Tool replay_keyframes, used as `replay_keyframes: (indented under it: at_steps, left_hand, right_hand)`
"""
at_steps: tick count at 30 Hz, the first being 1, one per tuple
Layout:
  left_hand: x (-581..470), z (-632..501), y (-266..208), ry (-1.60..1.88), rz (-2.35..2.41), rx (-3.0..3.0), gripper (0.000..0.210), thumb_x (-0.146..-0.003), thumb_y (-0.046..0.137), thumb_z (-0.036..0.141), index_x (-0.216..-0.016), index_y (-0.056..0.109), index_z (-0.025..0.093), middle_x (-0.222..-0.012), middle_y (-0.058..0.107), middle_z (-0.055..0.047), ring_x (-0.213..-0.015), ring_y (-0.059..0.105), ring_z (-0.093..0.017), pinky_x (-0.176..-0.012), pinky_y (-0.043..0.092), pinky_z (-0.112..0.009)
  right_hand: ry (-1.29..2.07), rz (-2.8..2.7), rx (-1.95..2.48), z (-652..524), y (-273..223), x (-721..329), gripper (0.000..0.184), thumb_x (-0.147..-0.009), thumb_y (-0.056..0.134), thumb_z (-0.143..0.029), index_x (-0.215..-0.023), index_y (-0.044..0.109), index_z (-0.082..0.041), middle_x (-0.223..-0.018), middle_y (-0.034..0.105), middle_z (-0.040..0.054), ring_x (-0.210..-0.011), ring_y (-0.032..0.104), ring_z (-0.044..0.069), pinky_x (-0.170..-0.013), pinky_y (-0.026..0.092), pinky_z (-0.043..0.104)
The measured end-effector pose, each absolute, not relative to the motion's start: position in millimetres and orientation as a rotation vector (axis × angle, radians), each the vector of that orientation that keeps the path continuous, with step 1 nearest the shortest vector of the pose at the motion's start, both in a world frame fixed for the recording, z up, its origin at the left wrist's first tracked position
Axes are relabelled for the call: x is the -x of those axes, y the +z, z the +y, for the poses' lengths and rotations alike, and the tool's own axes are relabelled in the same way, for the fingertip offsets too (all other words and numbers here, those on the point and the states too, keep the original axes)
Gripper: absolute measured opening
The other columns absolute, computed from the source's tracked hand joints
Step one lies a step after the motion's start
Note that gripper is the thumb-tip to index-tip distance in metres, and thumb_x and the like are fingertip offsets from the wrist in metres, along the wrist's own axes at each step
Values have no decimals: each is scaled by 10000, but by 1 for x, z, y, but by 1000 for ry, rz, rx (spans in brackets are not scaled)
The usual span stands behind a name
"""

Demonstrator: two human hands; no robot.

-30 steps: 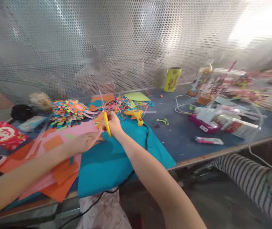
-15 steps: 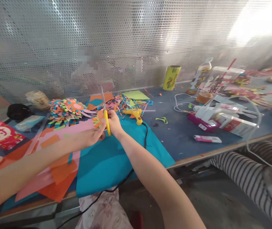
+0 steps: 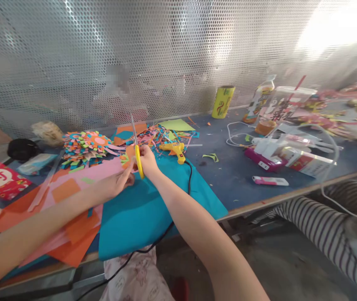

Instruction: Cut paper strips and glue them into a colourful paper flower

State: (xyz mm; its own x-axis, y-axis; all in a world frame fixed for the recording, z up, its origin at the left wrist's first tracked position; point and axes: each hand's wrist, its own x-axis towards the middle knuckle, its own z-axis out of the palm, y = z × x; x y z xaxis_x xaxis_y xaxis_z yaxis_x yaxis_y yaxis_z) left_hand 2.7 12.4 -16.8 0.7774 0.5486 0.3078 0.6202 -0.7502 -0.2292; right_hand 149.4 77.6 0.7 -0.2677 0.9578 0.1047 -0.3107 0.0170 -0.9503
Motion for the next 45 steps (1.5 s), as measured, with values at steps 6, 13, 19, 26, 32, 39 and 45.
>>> replay_keyframes:
  at_steps: [6, 13, 19, 26, 32, 39, 45]
  left_hand:
    - [2, 7, -4, -473, -976, 2713, 679, -954, 307, 204, -1439, -162, 128, -852, 673, -56, -751, 660, -162, -704, 542, -278]
    - [-2, -1, 4, -245, -725, 2619, 528, -935, 266, 111, -1440, 115, 90, -968, 710, -84, -905, 665, -168, -817, 513, -278]
    - [-7, 3, 5, -271, -464, 2524, 462, -902, 304, 59, -1365, 297, 53, -845, 696, -91, -750, 650, -158, -696, 515, -269]
    - [-20, 8, 11, -220, -148, 2479, 468, -856, 374, 21, -1315, 340, 101, -672, 615, -12, -578, 571, -152, -595, 483, -293]
    - [-24, 6, 22, -116, -76, 2455, 487, -838, 368, 3, -1317, 328, 83, -660, 596, -16, -559, 543, -154, -575, 458, -289]
    - [-24, 6, 16, -113, -150, 2508, 483, -862, 302, 15, -1340, 266, 70, -698, 624, -22, -608, 580, -162, -629, 465, -290]
    - [-6, 4, 12, -167, -273, 2569, 465, -901, 256, 64, -1364, 289, 87, -806, 676, -71, -739, 633, -168, -699, 503, -292]
  right_hand:
    - [1501, -1224, 788, 75, 2, -150, 382, -556, 676, -250, -756, 352, -230, -501, 415, -149, -312, 433, 65, -309, 368, 187]
    - [1463, -1212, 792, 76, 5, -152, 359, -543, 674, -182, -722, 364, -213, -552, 422, -136, -393, 436, 23, -361, 338, 129]
    - [1472, -1219, 780, 73, 5, -154, 365, -559, 688, -224, -731, 367, -219, -546, 440, -135, -363, 439, 40, -344, 364, 163]
    - [1468, -1208, 763, 68, 9, -157, 411, -533, 724, -271, -744, 376, -215, -508, 418, -150, -349, 428, 35, -324, 344, 157]
    - [1473, -1207, 755, 69, 7, -155, 404, -537, 705, -271, -738, 358, -220, -493, 430, -154, -317, 428, 42, -298, 356, 161]
    - [1464, -1180, 761, 71, 3, -154, 344, -546, 641, -214, -732, 352, -222, -493, 419, -159, -314, 435, 35, -300, 363, 150]
    - [1505, -1202, 767, 70, 5, -155, 371, -542, 655, -240, -743, 344, -225, -473, 446, -163, -295, 458, 55, -291, 371, 158]
